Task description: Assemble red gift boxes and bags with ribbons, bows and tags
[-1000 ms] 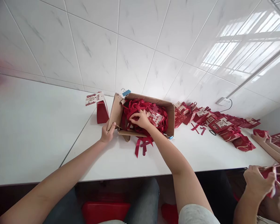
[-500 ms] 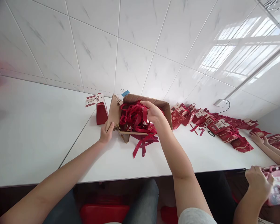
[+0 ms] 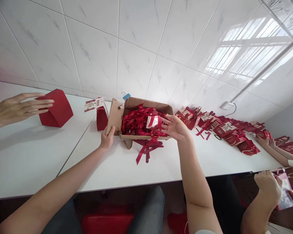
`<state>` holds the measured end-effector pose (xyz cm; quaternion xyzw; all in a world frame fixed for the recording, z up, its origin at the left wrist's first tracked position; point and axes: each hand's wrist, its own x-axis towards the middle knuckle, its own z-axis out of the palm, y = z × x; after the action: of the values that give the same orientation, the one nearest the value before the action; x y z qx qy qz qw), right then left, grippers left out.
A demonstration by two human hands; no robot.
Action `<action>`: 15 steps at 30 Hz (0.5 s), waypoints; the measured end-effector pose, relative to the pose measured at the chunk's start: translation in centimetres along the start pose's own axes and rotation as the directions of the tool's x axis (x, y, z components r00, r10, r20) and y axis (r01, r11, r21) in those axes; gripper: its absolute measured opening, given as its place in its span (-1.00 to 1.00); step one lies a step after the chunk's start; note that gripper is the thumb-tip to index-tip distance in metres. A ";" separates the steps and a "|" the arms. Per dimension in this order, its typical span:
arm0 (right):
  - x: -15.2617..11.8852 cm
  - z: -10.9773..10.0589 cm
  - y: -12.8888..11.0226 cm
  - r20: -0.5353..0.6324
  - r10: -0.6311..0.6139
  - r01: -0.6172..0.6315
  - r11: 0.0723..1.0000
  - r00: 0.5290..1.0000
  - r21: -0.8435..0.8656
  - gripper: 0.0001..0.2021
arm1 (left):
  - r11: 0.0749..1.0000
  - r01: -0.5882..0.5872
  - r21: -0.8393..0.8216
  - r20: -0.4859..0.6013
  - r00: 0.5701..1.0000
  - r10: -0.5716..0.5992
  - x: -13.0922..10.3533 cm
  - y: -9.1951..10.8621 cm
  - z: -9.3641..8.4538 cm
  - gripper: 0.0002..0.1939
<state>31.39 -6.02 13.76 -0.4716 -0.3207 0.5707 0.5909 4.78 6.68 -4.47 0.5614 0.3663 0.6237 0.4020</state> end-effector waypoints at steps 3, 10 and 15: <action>-1.8 -1.2 0.9 -0.115 -0.156 0.156 0.988 0.981 -0.004 -0.93 | 1.000 0.006 -0.002 -0.014 1.000 -0.006 0.3 -0.2 0.2 -0.55; -3.3 -1.1 8.4 -0.148 -0.323 0.306 0.943 0.935 -0.128 -0.90 | 0.999 0.051 -0.008 -0.045 0.998 -0.052 1.5 -1.6 0.6 -0.48; 1.7 0.3 14.2 -0.181 -0.277 0.178 0.886 0.944 -0.427 -0.86 | 0.997 0.058 -0.048 0.036 0.998 -0.056 2.3 -1.8 0.1 -0.44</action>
<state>26.08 -5.67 0.49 -0.6071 -0.4124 0.3576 0.5774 4.96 9.56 -5.16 0.5513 0.3596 0.6112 0.4396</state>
